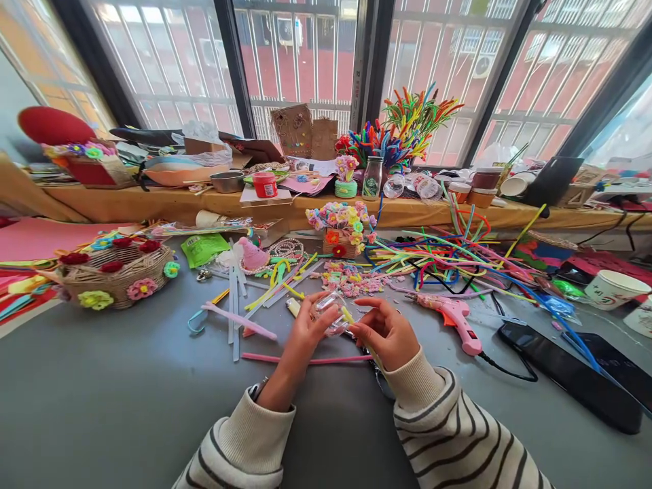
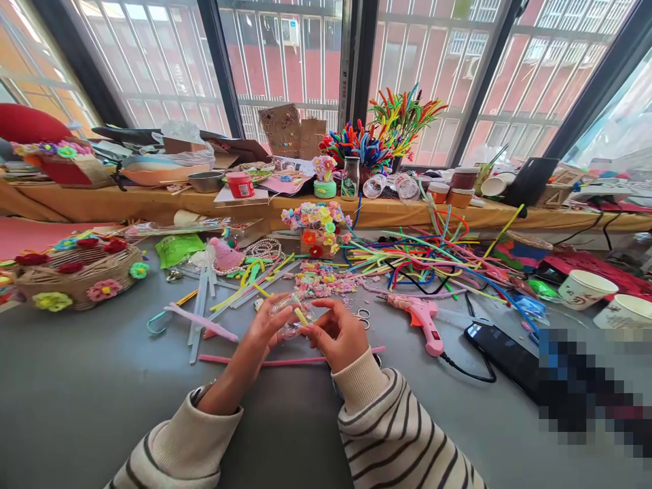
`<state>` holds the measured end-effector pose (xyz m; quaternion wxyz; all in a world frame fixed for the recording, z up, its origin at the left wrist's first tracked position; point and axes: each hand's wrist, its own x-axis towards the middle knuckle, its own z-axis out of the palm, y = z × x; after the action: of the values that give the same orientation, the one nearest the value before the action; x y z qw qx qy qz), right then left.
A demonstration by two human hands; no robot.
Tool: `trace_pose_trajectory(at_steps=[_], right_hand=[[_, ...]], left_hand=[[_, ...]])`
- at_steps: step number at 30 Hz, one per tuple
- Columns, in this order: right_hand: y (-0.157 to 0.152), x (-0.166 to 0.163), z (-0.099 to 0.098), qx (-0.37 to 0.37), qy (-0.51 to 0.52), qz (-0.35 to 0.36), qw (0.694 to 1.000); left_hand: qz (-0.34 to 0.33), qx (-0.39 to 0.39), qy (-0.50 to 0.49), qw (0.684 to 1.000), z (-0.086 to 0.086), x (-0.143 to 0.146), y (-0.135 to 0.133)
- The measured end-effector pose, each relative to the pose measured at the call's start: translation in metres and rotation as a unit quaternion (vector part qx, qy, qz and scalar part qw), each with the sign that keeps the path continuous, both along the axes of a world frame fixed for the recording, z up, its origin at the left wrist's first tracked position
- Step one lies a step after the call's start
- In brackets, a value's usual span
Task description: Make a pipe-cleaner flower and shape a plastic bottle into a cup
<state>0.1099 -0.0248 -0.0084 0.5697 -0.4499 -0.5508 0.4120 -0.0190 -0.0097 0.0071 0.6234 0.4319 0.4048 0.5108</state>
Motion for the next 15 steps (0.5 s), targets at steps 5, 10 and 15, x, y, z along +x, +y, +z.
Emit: trace_pose_trajectory(at_steps=[5,10,15], right_hand=[[0.0001,-0.0001,-0.0008,-0.003,-0.004,0.007,1.0],[-0.0033,-0.0022,0.001,-0.009,-0.04,0.02,0.999],[-0.0078,-0.0049,0.0058,-0.027,-0.022,0.026,0.999]], left_hand=[[-0.006,-0.016,-0.026,1.0,-0.0053,0.0019,0.0016],[0.0,-0.019,-0.004,1.0,-0.009,0.0014,0.0029],[0.006,-0.023,0.019,1.0,-0.0099,0.0005,0.0039]])
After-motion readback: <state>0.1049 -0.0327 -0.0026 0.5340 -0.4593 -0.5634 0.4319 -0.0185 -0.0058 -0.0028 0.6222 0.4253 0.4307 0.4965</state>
